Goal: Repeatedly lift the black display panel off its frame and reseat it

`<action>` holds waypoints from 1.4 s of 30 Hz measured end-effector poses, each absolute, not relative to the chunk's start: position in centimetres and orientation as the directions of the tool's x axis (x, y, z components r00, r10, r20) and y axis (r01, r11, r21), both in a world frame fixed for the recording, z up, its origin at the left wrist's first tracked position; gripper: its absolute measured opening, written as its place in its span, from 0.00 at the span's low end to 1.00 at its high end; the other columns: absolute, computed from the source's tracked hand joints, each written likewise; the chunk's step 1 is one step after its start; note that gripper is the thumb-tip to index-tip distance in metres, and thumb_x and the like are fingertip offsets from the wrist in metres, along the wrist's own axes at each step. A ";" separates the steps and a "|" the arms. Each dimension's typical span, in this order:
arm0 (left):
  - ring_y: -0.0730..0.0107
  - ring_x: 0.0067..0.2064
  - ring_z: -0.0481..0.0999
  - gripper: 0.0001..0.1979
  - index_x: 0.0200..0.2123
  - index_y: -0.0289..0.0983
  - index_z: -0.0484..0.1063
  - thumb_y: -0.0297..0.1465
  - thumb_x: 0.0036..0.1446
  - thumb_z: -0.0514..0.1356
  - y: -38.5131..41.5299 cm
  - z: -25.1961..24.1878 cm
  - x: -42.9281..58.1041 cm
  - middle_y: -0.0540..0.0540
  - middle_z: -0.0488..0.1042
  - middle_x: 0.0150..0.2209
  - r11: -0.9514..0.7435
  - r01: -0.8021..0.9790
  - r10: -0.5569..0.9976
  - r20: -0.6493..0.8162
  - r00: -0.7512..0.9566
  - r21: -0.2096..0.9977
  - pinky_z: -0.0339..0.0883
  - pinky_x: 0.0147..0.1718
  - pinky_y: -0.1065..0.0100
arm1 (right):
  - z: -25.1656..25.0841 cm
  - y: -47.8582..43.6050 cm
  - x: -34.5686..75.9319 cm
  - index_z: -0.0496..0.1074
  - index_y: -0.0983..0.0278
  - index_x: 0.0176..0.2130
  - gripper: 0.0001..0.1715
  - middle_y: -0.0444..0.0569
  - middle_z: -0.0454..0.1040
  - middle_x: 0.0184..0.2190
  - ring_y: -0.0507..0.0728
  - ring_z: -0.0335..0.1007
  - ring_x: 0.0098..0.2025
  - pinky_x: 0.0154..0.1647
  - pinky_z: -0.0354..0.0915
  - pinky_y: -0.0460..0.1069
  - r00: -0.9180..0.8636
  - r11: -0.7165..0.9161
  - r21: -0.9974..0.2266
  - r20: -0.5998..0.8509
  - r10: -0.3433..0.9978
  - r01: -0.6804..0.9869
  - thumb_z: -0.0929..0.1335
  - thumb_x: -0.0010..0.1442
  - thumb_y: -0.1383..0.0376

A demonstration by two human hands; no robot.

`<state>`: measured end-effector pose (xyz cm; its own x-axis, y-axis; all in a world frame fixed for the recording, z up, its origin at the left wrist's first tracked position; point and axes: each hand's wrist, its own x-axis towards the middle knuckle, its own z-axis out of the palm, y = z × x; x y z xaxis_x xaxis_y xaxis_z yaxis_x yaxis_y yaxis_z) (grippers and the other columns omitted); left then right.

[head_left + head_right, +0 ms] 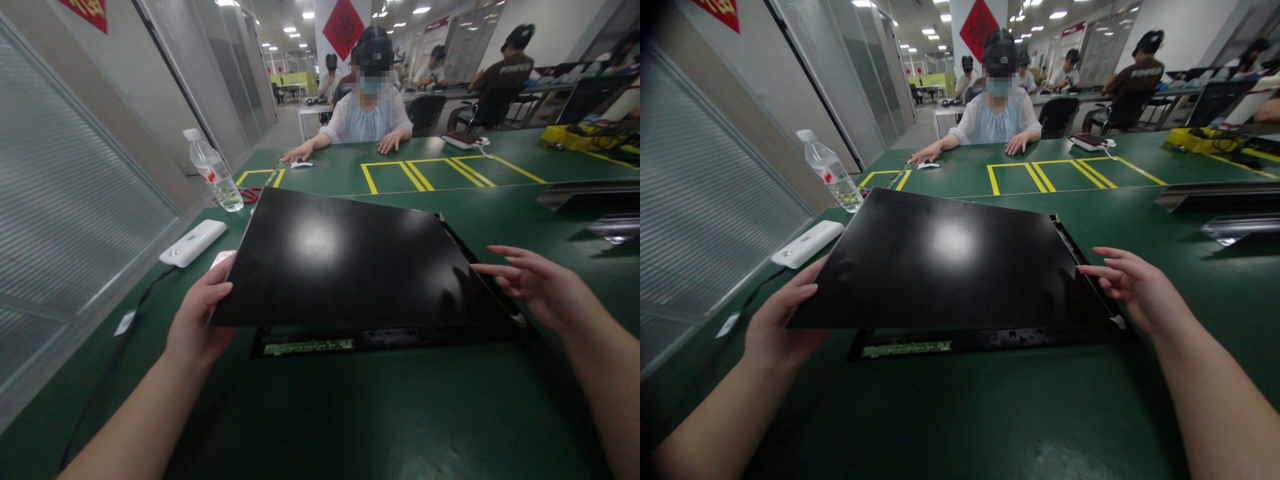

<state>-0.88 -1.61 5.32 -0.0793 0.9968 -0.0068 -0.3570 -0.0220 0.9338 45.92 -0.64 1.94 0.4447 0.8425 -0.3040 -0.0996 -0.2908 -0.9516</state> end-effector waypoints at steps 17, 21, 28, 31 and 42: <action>0.51 0.43 0.84 0.24 0.47 0.38 0.85 0.32 0.42 0.71 -0.9 3.7 -0.7 0.44 0.87 0.43 0.110 -0.248 0.991 -0.126 -0.051 0.962 0.76 0.35 0.65 | 0.9 -0.1 46.3 0.74 0.61 0.41 0.20 0.59 0.83 0.33 0.48 0.49 0.17 0.13 0.48 0.44 0.513 -0.280 -0.957 -0.276 0.813 -0.071 0.73 0.46 0.61; 0.47 0.47 0.84 0.24 0.48 0.38 0.85 0.32 0.44 0.70 -0.8 3.6 -0.7 0.42 0.86 0.46 0.116 -0.229 0.991 -0.128 -0.039 0.967 0.77 0.38 0.62 | 0.6 -0.1 46.7 0.74 0.60 0.41 0.20 0.59 0.83 0.34 0.48 0.50 0.17 0.12 0.48 0.45 0.504 -0.270 -0.961 -0.259 0.824 -0.053 0.74 0.46 0.60; 0.44 0.50 0.83 0.27 0.51 0.36 0.84 0.33 0.43 0.71 -0.8 3.5 -0.8 0.40 0.86 0.47 0.131 -0.233 0.989 -0.144 -0.040 0.963 0.78 0.41 0.60 | 1.2 -0.1 45.9 0.74 0.61 0.40 0.20 0.58 0.83 0.32 0.47 0.48 0.17 0.12 0.47 0.43 0.539 -0.295 -0.950 -0.301 0.787 -0.100 0.74 0.44 0.60; 0.43 0.50 0.83 0.27 0.51 0.36 0.83 0.32 0.44 0.71 -0.9 3.5 -0.8 0.40 0.86 0.49 0.130 -0.232 0.989 -0.142 -0.032 0.964 0.78 0.41 0.60 | 1.2 -0.1 45.8 0.74 0.61 0.39 0.19 0.58 0.83 0.32 0.47 0.48 0.17 0.12 0.47 0.43 0.543 -0.290 -0.952 -0.293 0.787 -0.093 0.73 0.45 0.60; 0.47 0.50 0.83 0.28 0.51 0.36 0.84 0.31 0.43 0.72 -0.9 3.3 -0.7 0.41 0.86 0.48 0.142 -0.238 0.986 -0.159 -0.053 0.961 0.77 0.37 0.65 | 1.2 -0.2 46.1 0.75 0.61 0.39 0.19 0.59 0.83 0.32 0.47 0.49 0.17 0.13 0.47 0.44 0.540 -0.271 -0.958 -0.277 0.795 -0.091 0.73 0.45 0.60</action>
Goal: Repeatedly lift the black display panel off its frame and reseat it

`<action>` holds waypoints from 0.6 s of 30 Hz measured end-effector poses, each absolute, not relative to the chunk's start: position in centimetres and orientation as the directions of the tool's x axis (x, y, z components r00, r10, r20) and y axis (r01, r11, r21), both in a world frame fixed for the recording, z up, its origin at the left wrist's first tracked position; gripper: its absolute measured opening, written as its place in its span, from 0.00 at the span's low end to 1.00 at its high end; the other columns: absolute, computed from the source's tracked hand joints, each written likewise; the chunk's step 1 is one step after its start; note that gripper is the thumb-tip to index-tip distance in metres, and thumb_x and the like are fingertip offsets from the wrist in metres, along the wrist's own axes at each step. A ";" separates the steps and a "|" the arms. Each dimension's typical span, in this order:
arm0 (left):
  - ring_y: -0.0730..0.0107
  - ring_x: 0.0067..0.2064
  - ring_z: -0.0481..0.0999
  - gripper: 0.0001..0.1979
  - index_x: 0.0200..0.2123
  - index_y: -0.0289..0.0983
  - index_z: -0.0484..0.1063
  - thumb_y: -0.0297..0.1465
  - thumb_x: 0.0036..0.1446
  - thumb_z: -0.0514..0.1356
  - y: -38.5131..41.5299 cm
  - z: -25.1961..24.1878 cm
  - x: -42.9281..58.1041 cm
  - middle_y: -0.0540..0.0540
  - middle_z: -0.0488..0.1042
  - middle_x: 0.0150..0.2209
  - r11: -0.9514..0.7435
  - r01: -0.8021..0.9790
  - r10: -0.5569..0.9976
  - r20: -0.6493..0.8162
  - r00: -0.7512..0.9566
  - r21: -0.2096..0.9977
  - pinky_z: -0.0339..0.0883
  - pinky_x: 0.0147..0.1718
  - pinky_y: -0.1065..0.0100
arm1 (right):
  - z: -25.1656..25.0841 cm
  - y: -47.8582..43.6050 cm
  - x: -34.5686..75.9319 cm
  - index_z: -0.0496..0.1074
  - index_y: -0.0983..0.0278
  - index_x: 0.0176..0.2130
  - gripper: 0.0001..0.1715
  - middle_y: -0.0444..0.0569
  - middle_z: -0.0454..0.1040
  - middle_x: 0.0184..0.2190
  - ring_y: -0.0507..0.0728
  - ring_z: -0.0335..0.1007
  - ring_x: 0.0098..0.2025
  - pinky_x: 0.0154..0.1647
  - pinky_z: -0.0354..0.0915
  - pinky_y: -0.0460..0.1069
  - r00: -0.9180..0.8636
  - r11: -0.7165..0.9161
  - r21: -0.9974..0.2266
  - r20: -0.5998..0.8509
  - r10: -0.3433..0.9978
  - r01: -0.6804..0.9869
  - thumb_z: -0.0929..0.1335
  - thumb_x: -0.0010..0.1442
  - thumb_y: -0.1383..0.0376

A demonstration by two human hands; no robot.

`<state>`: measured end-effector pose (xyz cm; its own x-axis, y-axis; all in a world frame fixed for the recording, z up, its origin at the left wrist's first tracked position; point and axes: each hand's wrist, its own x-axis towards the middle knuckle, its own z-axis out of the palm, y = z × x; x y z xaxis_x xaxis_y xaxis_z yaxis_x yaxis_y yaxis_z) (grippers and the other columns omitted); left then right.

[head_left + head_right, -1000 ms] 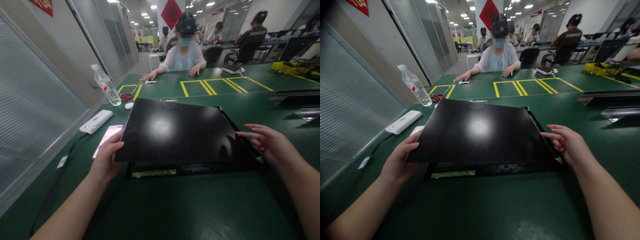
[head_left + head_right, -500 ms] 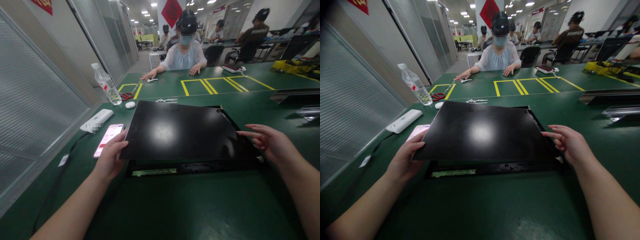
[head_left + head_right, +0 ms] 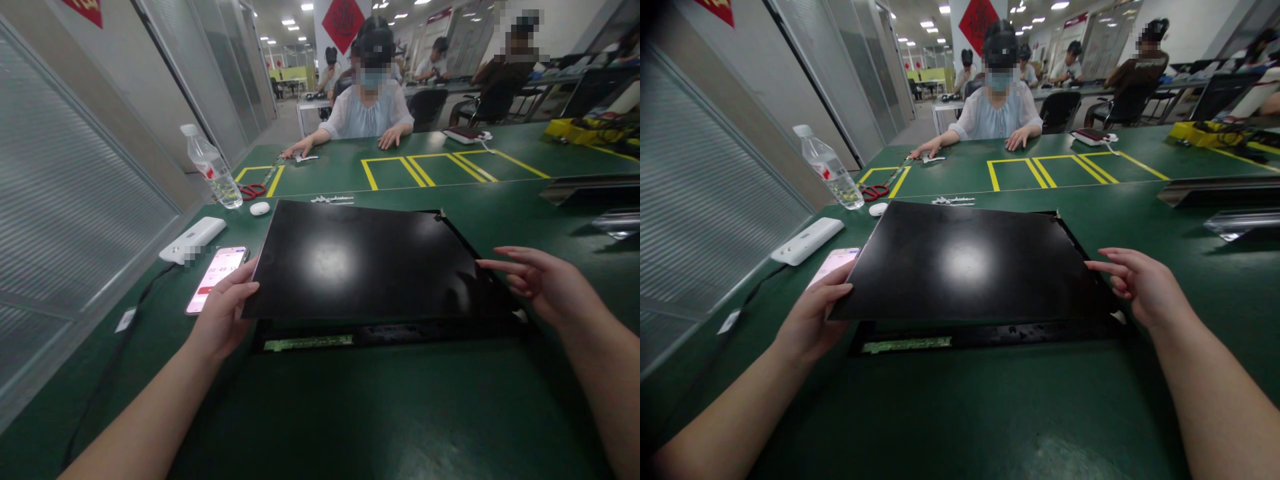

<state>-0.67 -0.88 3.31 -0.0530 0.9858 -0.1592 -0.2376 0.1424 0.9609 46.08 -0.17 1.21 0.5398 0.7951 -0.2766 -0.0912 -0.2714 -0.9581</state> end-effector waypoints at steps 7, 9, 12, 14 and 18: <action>0.45 0.50 0.83 0.31 0.56 0.36 0.81 0.32 0.46 0.70 -0.9 3.1 -0.6 0.40 0.86 0.47 0.152 -0.200 0.986 -0.162 -0.038 0.968 0.78 0.40 0.60 | 0.5 0.0 46.8 0.74 0.60 0.38 0.20 0.57 0.82 0.33 0.48 0.50 0.17 0.12 0.47 0.46 0.516 -0.261 -0.964 -0.244 0.821 -0.041 0.75 0.43 0.57; 0.46 0.49 0.84 0.31 0.56 0.35 0.81 0.32 0.45 0.70 -0.9 3.1 -0.6 0.40 0.86 0.47 0.159 -0.204 0.984 -0.172 -0.046 0.966 0.78 0.37 0.63 | 0.3 0.0 47.0 0.75 0.61 0.38 0.21 0.58 0.82 0.33 0.48 0.50 0.17 0.12 0.47 0.46 0.515 -0.247 -0.969 -0.226 0.827 -0.029 0.75 0.43 0.57; 0.48 0.47 0.84 0.30 0.53 0.35 0.82 0.31 0.43 0.71 -0.8 3.1 -0.7 0.41 0.86 0.46 0.169 -0.217 0.980 -0.187 -0.063 0.961 0.77 0.34 0.65 | 0.2 0.1 47.0 0.75 0.61 0.38 0.20 0.58 0.82 0.34 0.47 0.51 0.17 0.12 0.47 0.46 0.516 -0.248 -0.968 -0.228 0.825 -0.032 0.75 0.44 0.58; 0.50 0.45 0.85 0.28 0.52 0.36 0.84 0.31 0.43 0.71 -0.8 3.1 -0.7 0.42 0.86 0.45 0.178 -0.224 0.979 -0.196 -0.060 0.958 0.77 0.33 0.66 | 0.3 0.1 47.0 0.75 0.61 0.38 0.19 0.58 0.83 0.34 0.47 0.51 0.17 0.12 0.48 0.45 0.520 -0.267 -0.962 -0.253 0.815 -0.050 0.75 0.44 0.59; 0.50 0.46 0.84 0.27 0.51 0.37 0.84 0.30 0.43 0.72 -0.8 3.0 -0.6 0.43 0.86 0.46 0.193 -0.240 0.976 -0.211 -0.050 0.951 0.77 0.33 0.66 | 0.6 0.1 46.7 0.75 0.62 0.37 0.19 0.58 0.83 0.34 0.47 0.53 0.17 0.13 0.48 0.43 0.537 -0.274 -0.959 -0.269 0.800 -0.072 0.75 0.43 0.60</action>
